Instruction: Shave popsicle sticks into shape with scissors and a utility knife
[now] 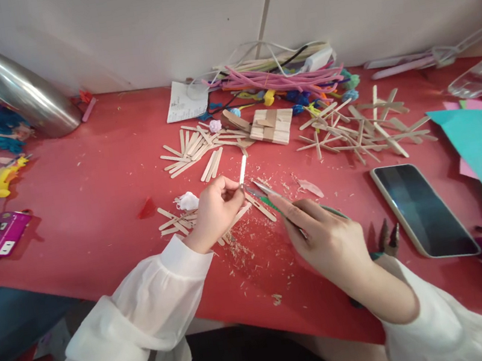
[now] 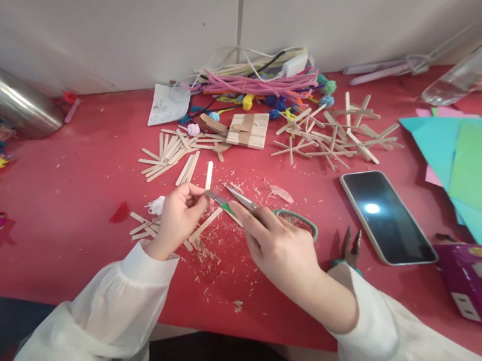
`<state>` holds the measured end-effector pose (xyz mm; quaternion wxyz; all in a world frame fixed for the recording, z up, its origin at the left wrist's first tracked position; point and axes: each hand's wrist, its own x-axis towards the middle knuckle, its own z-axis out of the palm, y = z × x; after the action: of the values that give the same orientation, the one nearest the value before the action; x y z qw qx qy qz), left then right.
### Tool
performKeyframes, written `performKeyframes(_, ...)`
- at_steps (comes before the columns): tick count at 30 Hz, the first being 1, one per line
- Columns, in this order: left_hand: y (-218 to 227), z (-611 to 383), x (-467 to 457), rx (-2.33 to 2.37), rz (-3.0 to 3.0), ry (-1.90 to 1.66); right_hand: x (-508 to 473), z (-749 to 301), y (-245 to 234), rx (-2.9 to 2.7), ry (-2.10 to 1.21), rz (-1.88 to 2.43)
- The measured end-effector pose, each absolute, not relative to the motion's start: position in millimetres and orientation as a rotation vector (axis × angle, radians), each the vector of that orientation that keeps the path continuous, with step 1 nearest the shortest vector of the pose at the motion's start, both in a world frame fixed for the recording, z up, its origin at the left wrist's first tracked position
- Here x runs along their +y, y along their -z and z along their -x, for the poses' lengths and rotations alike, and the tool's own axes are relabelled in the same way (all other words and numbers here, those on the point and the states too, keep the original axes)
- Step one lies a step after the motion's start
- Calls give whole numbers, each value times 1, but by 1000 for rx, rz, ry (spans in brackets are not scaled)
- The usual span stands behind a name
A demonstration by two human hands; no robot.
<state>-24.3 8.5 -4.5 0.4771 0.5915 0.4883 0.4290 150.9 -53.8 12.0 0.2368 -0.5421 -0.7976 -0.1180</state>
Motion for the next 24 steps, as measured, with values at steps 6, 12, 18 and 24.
performKeyframes(6,14,26,8,1336,-1790,-1051,-47,-158,-16,-1785,-867,1621)
performKeyframes(12,11,26,12,1362,-1875,-1080,-36,-164,-15,-1541,-1316,1563)
performKeyframes(18,13,25,12,1262,-1643,-1050,-41,-161,-19,-1679,-907,1569)
performKeyframes(24,10,24,13,1177,-1452,-1072,-47,-157,-24,-1829,-878,1579)
